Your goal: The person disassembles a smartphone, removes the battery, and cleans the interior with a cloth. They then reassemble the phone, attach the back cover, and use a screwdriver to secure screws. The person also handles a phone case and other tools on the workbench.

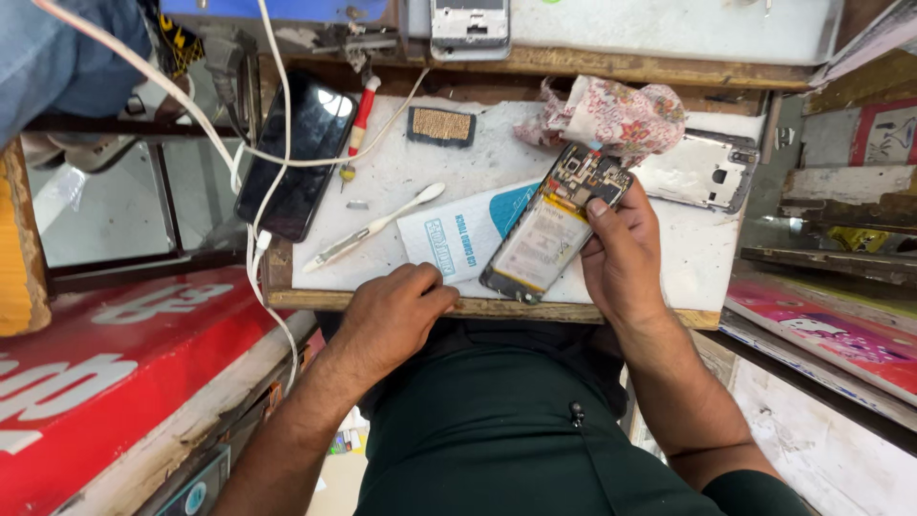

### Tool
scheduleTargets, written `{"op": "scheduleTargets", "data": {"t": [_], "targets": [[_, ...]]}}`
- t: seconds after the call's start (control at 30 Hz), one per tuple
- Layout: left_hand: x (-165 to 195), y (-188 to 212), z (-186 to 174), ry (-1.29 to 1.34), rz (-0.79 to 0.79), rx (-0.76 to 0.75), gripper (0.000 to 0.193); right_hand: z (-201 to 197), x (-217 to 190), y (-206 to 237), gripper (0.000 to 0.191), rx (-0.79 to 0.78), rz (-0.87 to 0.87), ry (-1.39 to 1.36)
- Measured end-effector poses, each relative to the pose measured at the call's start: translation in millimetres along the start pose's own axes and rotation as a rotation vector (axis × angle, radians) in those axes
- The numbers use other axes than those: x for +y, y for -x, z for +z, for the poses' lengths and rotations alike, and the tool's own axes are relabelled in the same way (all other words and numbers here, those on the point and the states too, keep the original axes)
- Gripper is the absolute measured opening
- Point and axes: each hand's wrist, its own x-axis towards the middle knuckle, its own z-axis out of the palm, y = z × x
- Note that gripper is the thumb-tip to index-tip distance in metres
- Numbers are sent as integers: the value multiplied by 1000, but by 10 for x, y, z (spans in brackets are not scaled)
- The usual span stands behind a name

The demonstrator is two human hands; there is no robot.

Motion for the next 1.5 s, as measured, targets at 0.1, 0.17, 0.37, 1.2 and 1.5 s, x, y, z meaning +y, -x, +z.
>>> {"op": "scheduleTargets", "data": {"t": [0.1,0.17,0.37,1.2,1.5], "targets": [[-9,-40,-79,82,-44,-51,11,-9,-23,34,35,-22,29,-39],[-29,-102,-137,132,-74,-9,11,-16,-16,61,36,-28,21,-33],[-2,-433,-256,47,-296,284,24,-3,27,174,39,-82,-14,28],[571,-744,-137,969,-143,322,15,73,68,262,16,-88,-170,199],[581,-774,-150,843,-96,419,15,26,-7,309,19,-127,-184,538]]}}
